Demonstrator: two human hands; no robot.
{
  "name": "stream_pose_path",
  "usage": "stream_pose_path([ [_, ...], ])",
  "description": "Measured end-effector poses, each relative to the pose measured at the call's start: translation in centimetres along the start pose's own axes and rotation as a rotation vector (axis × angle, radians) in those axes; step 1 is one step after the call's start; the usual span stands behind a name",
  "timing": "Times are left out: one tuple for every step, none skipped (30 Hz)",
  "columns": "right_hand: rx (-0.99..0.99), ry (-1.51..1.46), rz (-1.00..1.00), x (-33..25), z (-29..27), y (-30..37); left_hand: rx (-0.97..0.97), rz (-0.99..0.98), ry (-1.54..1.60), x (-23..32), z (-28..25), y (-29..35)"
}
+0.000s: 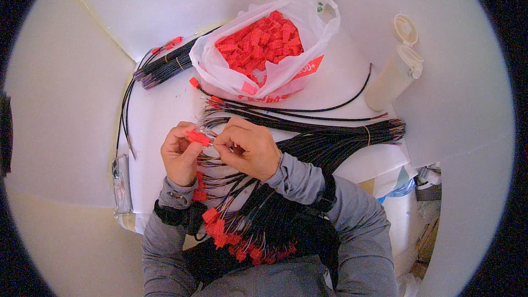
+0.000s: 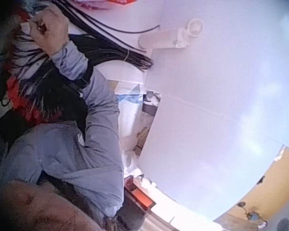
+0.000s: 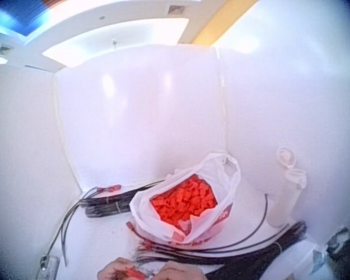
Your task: Manually attaching red plastic connectors to the ends of black wires to assemble wire harnesses.
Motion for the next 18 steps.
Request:
stream_pose_path([
  [0.003, 0.001, 0.001, 0.0, 0.0, 0.0, -0.025, 0.0, -0.012, 0.0, 0.1, 0.0],
  [0.002, 0.001, 0.001, 0.0, 0.0, 0.0, -0.024, 0.0, -0.012, 0.1, 0.2, 0.1],
  [0.003, 0.013, -0.01, 0.0, 0.0, 0.0, -0.028, -0.012, -0.027, 0.1, 0.3, 0.1],
  [0.004, 0.024, -0.021, -0.1, 0.0, 0.0, -0.032, -0.023, -0.043, 0.1, 0.4, 0.1],
  [0.004, 0.025, -0.021, -0.1, -0.1, 0.0, -0.032, -0.023, -0.042, 0.2, 0.5, 0.0],
  [0.014, 0.02, -0.034, -0.2, -0.2, -0.1, -0.026, -0.021, -0.054, 0.2, 0.5, 0.0],
  [0.024, 0.015, -0.048, -0.3, -0.3, -0.2, -0.02, -0.02, -0.066, 0.3, 0.5, 0.0],
  [0.023, 0.015, -0.048, -0.3, -0.2, -0.1, -0.019, -0.019, -0.066, 0.5, 0.8, 0.0],
  [0.018, -0.037, 0.009, 0.3, -0.1, -0.1, 0.044, -0.058, -0.019, 0.5, 0.6, 0.0],
  [0.013, -0.088, 0.067, 0.9, 0.0, -0.1, 0.107, -0.096, 0.027, 0.2, 0.1, 0.1],
  [0.012, -0.089, 0.066, 1.0, 0.1, 0.0, 0.108, -0.095, 0.027, 0.1, -0.1, 0.1],
  [0.014, -0.106, 0.07, 1.2, 0.1, 0.0, 0.066, -0.054, 0.0, 0.2, 0.0, 0.1],
  [0.016, -0.123, 0.075, 1.3, 0.1, 0.0, 0.024, -0.012, -0.027, 0.5, 0.3, 0.1],
  [0.015, -0.123, 0.074, 1.3, 0.1, 0.0, 0.025, -0.011, -0.027, 0.5, 0.3, 0.1],
  [0.016, -0.11, 0.064, 1.1, 0.0, 0.0, 0.017, 0.022, -0.07, 0.8, 0.4, 0.1],
  [0.018, -0.097, 0.054, 1.0, 0.0, 0.0, 0.008, 0.055, -0.113, 1.1, 0.5, 0.1],
  [0.017, -0.096, 0.054, 1.0, 0.0, 0.0, 0.008, 0.055, -0.112, 1.2, 0.6, 0.1],
  [0.009, -0.085, 0.053, 1.0, 0.1, -0.1, 0.002, 0.063, -0.152, 1.4, 0.7, 0.1],
])
Point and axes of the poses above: each hand's wrist, its own y-axis away from the middle knuckle, its own z-axis out of the palm, x = y × z, the point moved 10 cm from there along -y, towards the middle knuckle, and after that the axes turned 6 degrees about y, right-handed, at the moved point
